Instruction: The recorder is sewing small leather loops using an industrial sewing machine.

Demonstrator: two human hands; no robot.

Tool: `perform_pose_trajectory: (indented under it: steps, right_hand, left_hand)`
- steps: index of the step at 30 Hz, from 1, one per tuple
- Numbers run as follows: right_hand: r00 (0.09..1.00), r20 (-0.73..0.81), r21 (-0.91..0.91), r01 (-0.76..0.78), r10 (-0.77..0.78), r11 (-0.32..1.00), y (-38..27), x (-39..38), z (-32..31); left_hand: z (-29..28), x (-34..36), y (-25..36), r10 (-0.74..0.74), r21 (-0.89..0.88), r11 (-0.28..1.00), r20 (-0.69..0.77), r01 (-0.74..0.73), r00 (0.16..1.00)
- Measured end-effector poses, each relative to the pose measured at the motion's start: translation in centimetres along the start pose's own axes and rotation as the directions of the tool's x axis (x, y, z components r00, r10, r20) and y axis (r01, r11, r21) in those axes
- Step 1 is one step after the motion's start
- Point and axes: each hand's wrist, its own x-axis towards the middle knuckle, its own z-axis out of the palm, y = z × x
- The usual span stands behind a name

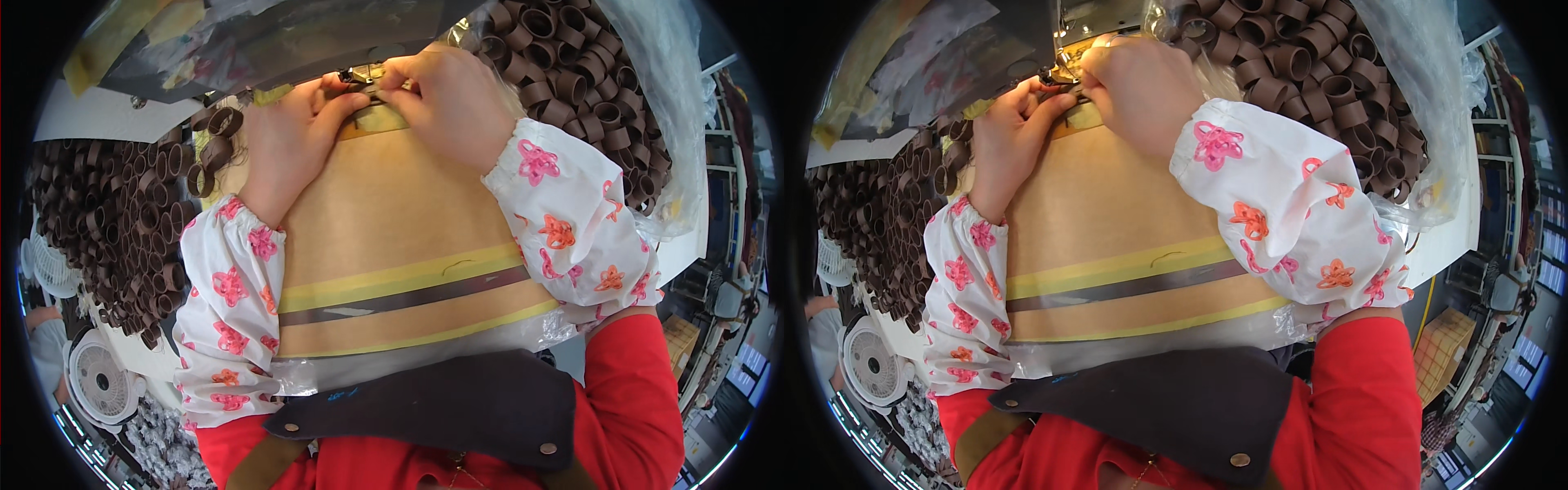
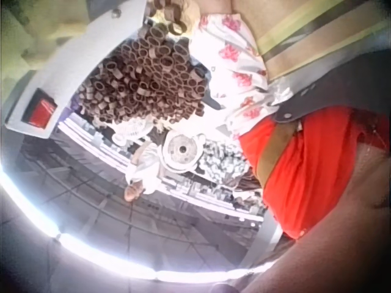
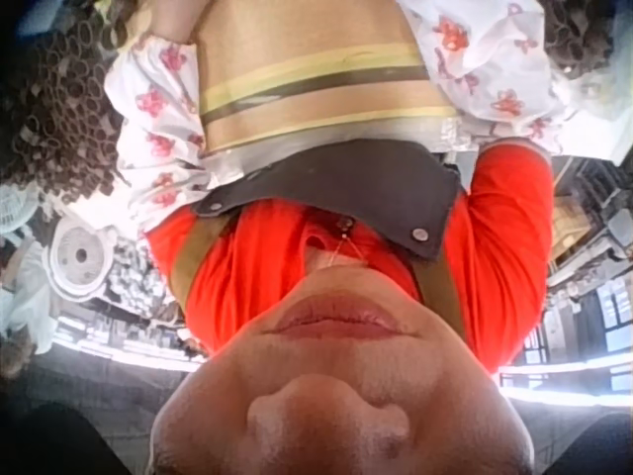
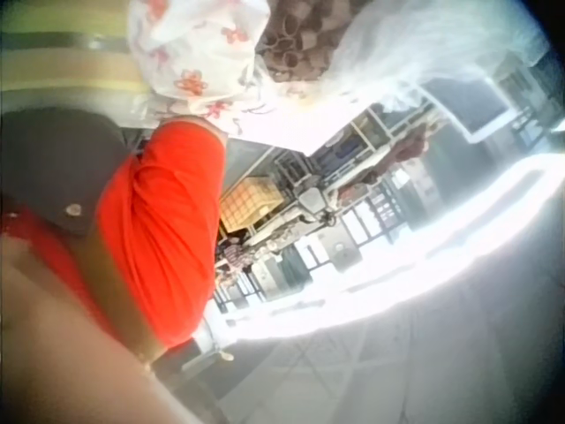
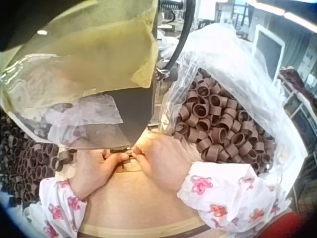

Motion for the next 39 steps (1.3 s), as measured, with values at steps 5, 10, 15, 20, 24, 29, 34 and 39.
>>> perform_pose_trajectory:
  steps: [5, 10, 15, 20, 24, 29, 34, 39]
  right_hand:
    - [1.000, 0.022, -0.002, 0.006, -0.006, 1.000, 0.0, 0.0, 0.1]
    - [1.000, -0.010, -0.008, -0.011, 0.011, 1.000, 0.0, -0.2, 0.4]
    - [0.995, -0.072, 0.042, 0.074, -0.071, 0.996, 0.8, -0.5, 0.9]
    - [0.988, -0.102, 0.106, 0.126, -0.115, 0.986, 1.4, -0.7, 1.5]
    - [0.999, 0.012, 0.163, 0.036, -0.038, 0.986, -1.2, -1.1, 2.4]
    - [0.986, 0.035, 0.013, 0.162, -0.162, 0.987, -2.5, -2.7, 0.1]
    - [0.984, -0.115, -0.241, 0.105, -0.136, 0.965, 1.9, -1.7, -5.8]
    - [0.989, -0.150, -0.552, -0.099, 0.019, 0.828, 3.5, -2.1, -7.0]
  left_hand:
    - [0.2, -0.2, -0.6, 0.063, 0.027, 0.998, -0.074, -0.061, 0.995]
    - [0.4, 0.0, -0.2, 0.030, 0.001, 1.000, -0.028, -0.030, 0.999]
    - [0.4, 0.0, 0.2, 0.061, 0.055, 0.997, -0.062, -0.057, 0.996]
    - [0.0, -0.8, 1.7, 0.024, 0.091, 0.996, -0.095, -0.015, 0.995]
    - [-1.6, -4.0, 0.8, 0.280, 0.268, 0.931, -0.087, -0.248, 0.956]
    - [-6.3, -7.9, -4.0, 0.194, 0.392, 0.911, -0.141, -0.126, 0.971]
    - [-8.7, -8.2, -2.8, 0.080, 0.449, 0.893, -0.119, -0.018, 0.990]
    - [-4.9, -5.3, 1.1, 0.340, 0.366, 0.887, -0.106, -0.281, 0.935]
